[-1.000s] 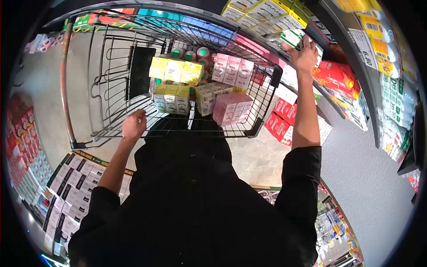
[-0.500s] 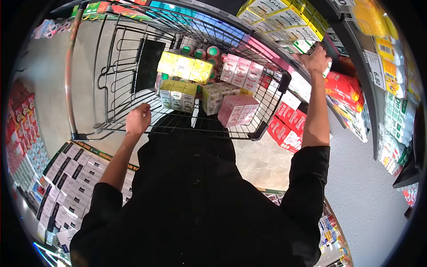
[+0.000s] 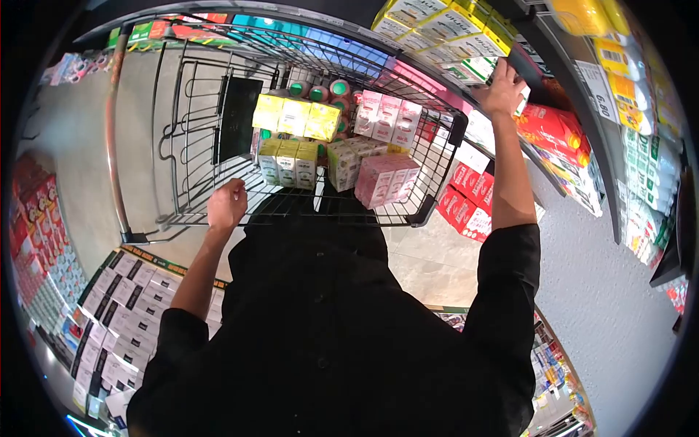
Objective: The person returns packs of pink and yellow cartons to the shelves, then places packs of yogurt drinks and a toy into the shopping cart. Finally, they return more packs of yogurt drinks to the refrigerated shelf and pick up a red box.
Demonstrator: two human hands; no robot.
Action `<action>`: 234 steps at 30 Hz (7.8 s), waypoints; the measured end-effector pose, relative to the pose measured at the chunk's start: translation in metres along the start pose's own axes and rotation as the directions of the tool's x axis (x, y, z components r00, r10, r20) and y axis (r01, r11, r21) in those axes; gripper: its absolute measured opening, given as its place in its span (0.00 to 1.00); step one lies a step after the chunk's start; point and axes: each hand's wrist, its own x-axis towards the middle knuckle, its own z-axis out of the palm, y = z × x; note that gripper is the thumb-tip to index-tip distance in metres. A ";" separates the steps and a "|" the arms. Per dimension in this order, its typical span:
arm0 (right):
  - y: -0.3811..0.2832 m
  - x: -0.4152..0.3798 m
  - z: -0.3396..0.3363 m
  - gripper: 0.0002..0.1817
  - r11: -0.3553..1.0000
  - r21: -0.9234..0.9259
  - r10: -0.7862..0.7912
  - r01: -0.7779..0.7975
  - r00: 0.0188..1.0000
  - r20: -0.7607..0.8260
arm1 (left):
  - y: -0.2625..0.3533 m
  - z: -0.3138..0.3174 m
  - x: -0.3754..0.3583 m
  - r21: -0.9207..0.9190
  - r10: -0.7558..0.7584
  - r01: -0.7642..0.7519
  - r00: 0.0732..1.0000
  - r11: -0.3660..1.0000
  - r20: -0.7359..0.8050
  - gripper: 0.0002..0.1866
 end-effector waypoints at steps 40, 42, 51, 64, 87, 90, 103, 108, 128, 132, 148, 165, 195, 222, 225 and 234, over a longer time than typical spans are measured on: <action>-0.034 -0.345 0.168 0.34 0.664 0.484 0.348 -0.570 0.808 0.475 | -0.041 -0.012 -0.038 0.276 0.335 -0.294 0.935 0.915 -0.115 0.11; -0.036 -0.347 0.182 0.35 0.678 0.482 0.374 -0.555 0.825 0.424 | -0.045 -0.014 -0.043 0.307 0.363 -0.315 0.925 0.898 -0.111 0.12; -0.049 -0.378 0.164 0.31 0.590 0.551 0.423 -0.590 0.807 0.412 | -0.038 -0.023 -0.043 0.482 0.111 -0.173 0.982 0.859 0.155 0.19; -0.075 -0.418 0.175 0.32 0.532 0.558 0.517 -0.637 0.766 0.382 | -0.054 -0.027 -0.028 0.576 -0.004 -0.244 0.919 0.780 0.394 0.26; -0.091 -0.397 0.177 0.33 0.507 0.341 0.564 -0.792 0.604 0.564 | -0.052 -0.038 -0.016 0.515 0.081 -0.272 0.929 0.813 0.362 0.21; -0.092 -0.395 0.187 0.31 0.503 0.317 0.589 -0.804 0.588 0.554 | -0.054 -0.033 -0.016 0.518 0.086 -0.266 0.935 0.813 0.345 0.20; -0.097 -0.394 0.186 0.25 0.502 0.381 0.691 -0.777 0.625 0.363 | -0.047 -0.033 -0.021 0.477 0.062 -0.189 0.961 0.859 0.269 0.15; -0.094 -0.392 0.178 0.17 0.472 0.513 0.646 -0.717 0.677 0.353 | -0.031 -0.038 -0.020 0.543 -0.044 -0.130 0.954 0.830 0.296 0.14; -0.083 -0.346 0.170 0.12 0.497 0.665 0.587 -0.558 0.781 0.216 | -0.014 -0.032 -0.014 0.582 -0.120 -0.010 0.976 0.813 0.185 0.11; -0.079 -0.330 0.172 0.13 0.509 0.684 0.544 -0.523 0.811 0.215 | -0.014 -0.027 -0.009 0.552 -0.111 0.005 0.981 0.834 0.157 0.10; -0.044 -0.295 0.121 0.22 0.665 0.434 0.219 -0.608 0.715 0.664 | -0.020 -0.024 -0.009 0.493 -0.019 0.008 1.000 0.870 0.018 0.11; -0.061 -0.078 0.185 0.15 0.054 0.634 -0.188 -0.772 0.616 0.765 | -0.034 -0.019 -0.012 0.391 0.003 0.022 0.998 0.920 -0.062 0.11; -0.124 -0.142 0.111 0.23 0.267 0.933 0.061 -0.239 0.971 0.231 | 0.026 -0.007 0.008 -0.077 0.191 -0.192 0.981 0.978 -0.014 0.20; -0.075 -0.215 -0.013 0.31 -0.307 0.867 -0.552 -0.392 0.816 0.174 | 0.146 0.011 -0.012 -0.808 0.306 0.537 0.833 -0.243 0.461 0.31; -0.092 -0.224 -0.016 0.28 -0.349 0.858 -0.581 -0.377 0.805 0.118 | 0.148 0.011 -0.018 -0.811 0.261 0.498 0.864 -0.308 0.432 0.31; -0.100 -0.248 -0.019 0.28 -0.423 0.751 -0.698 -0.507 0.711 0.086 | 0.145 -0.003 -0.034 -0.861 0.284 0.408 0.901 -0.303 0.327 0.30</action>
